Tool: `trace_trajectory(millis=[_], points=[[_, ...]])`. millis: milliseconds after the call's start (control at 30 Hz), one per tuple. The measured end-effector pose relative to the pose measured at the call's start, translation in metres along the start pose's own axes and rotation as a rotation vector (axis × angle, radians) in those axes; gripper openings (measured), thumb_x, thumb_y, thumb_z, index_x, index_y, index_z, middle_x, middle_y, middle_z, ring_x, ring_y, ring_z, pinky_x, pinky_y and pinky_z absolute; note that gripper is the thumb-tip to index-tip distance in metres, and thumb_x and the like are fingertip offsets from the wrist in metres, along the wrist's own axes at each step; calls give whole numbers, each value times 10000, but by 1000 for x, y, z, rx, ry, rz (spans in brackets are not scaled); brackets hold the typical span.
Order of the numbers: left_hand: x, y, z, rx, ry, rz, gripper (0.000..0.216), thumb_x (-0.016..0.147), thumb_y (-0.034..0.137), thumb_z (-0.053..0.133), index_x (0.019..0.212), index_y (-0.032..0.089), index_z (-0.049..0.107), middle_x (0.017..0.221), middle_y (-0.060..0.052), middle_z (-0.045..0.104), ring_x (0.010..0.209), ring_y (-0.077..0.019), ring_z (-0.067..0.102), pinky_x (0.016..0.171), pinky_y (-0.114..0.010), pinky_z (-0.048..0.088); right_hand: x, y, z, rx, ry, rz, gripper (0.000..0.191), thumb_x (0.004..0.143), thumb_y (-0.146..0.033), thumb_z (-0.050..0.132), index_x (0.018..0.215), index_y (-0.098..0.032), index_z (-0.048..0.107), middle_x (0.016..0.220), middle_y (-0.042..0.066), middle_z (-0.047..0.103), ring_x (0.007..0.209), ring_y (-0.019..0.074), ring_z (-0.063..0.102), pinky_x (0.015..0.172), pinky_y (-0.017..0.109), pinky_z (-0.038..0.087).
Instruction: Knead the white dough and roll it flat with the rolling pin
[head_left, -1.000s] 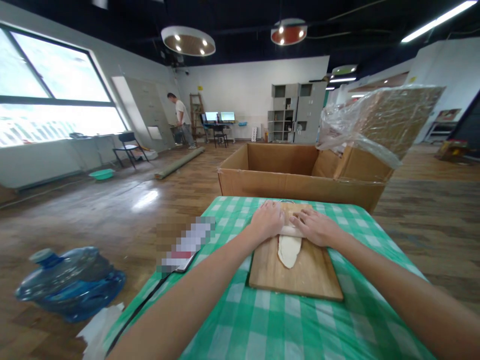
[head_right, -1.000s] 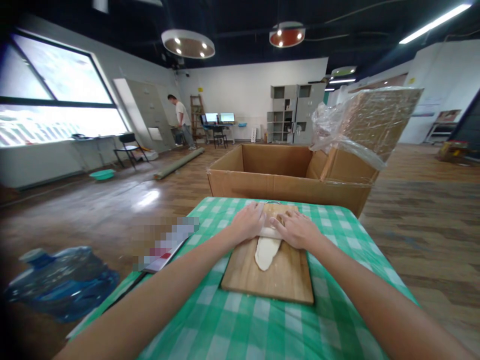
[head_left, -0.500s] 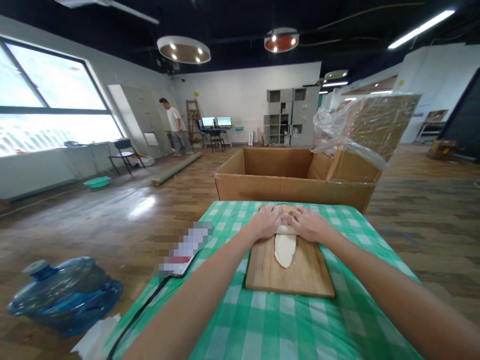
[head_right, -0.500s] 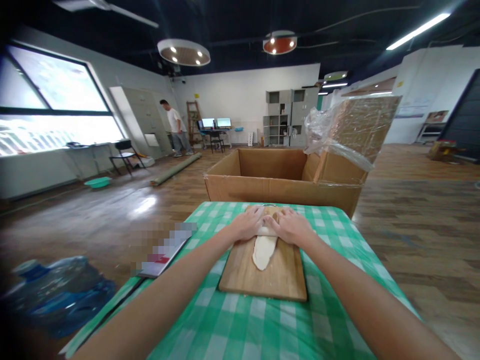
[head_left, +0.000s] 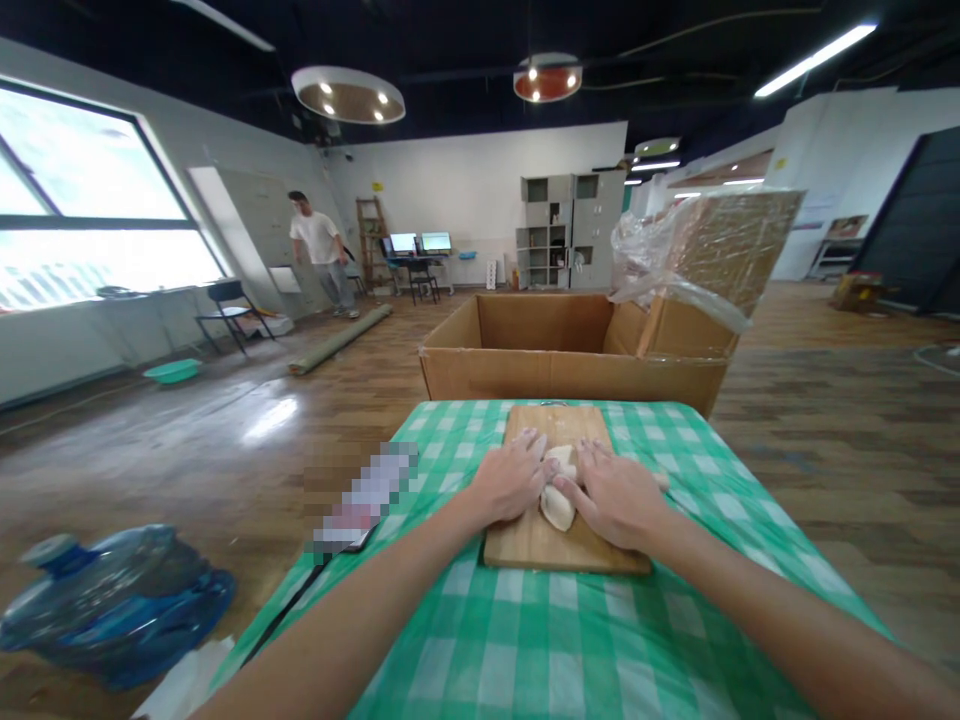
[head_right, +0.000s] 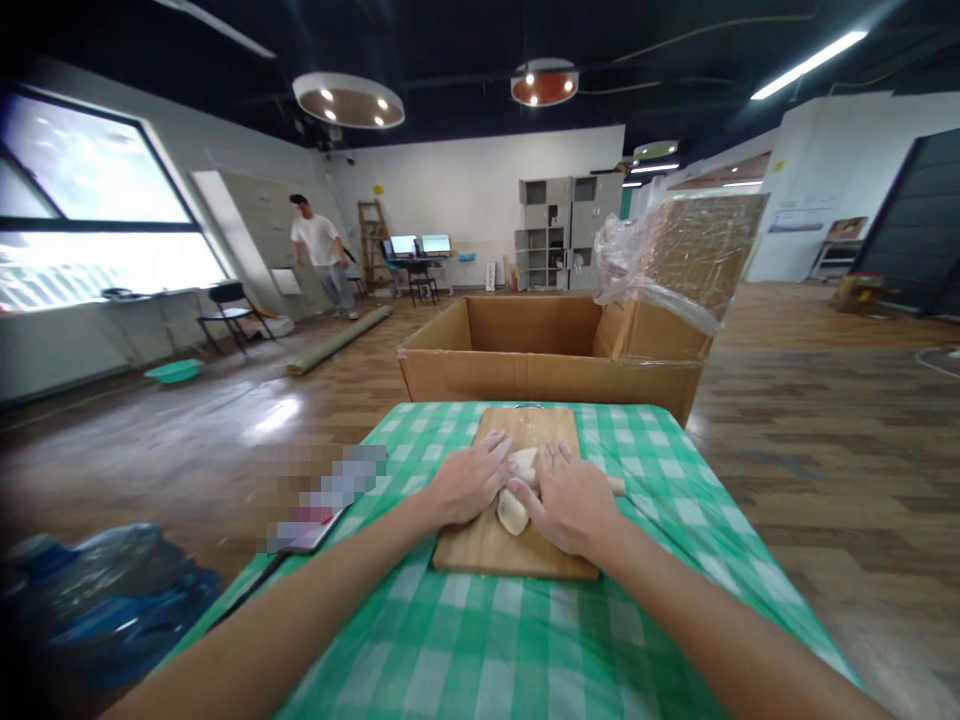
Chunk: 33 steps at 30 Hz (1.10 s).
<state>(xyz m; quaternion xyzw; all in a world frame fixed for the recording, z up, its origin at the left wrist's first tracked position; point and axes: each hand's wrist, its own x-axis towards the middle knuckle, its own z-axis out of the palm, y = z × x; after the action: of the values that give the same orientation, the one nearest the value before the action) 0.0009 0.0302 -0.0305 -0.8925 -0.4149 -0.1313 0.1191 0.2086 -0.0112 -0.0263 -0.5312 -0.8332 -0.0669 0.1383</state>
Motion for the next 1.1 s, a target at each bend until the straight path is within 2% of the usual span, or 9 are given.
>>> trace_trajectory(millis=[200,367,567,667,767,833,933,1100], points=[[-27,24,-12,-66,17,-86,641,999,534,369,1417,62,489,1482,-220,501,1414,-329,428,1183,-486,301,-38,-11,2,38,85,-104,851,984,-657,311,1527,-4,366,1567,251,367,1456,370,348,1158,517,333],[-34,31,-9,-54,46,-98,662,994,534,374,1430,45,465,1480,-236,499,1409,-337,435,1186,-490,286,-47,-13,-1,58,71,-116,873,973,-675,330,1534,-7,357,1565,251,370,1455,360,353,1179,514,313],[-17,25,-10,-45,16,-120,561,1035,475,278,1332,76,537,1382,-211,591,1300,-308,549,1109,-455,391,-21,-3,-3,84,-6,-66,795,1004,-639,262,1497,-42,444,1539,217,435,1429,338,406,1175,492,316],[-3,20,-10,-23,-49,-153,517,1050,437,247,1313,103,541,1373,-194,593,1269,-297,569,1039,-428,453,-2,6,-1,66,-50,-49,779,1026,-614,174,1468,-55,488,1511,199,483,1409,321,439,1163,475,327],[13,12,-6,18,-119,-177,463,1057,372,235,1263,126,569,1312,-183,617,1214,-291,594,973,-422,492,20,16,1,11,-77,-94,710,1057,-523,125,1412,-81,551,1470,179,539,1397,298,455,1163,459,312],[24,5,0,32,-132,-176,427,1056,337,252,1209,134,595,1249,-178,633,1182,-284,602,964,-418,493,34,23,2,-32,-83,-145,641,1071,-464,137,1368,-120,590,1427,159,584,1388,290,462,1160,463,302],[40,-7,10,48,-127,-182,399,1054,323,276,1173,133,607,1205,-175,635,1168,-278,599,968,-412,485,53,33,4,-55,-73,-145,551,1080,-432,193,1322,-174,616,1383,130,623,1381,278,462,1150,466,303],[62,-27,27,76,-120,-182,413,1054,365,309,1194,117,607,1225,-192,629,1184,-289,594,975,-413,476,75,46,11,-92,-68,-179,443,1080,-354,283,1359,-178,578,1400,144,606,1361,278,480,1125,460,333]])
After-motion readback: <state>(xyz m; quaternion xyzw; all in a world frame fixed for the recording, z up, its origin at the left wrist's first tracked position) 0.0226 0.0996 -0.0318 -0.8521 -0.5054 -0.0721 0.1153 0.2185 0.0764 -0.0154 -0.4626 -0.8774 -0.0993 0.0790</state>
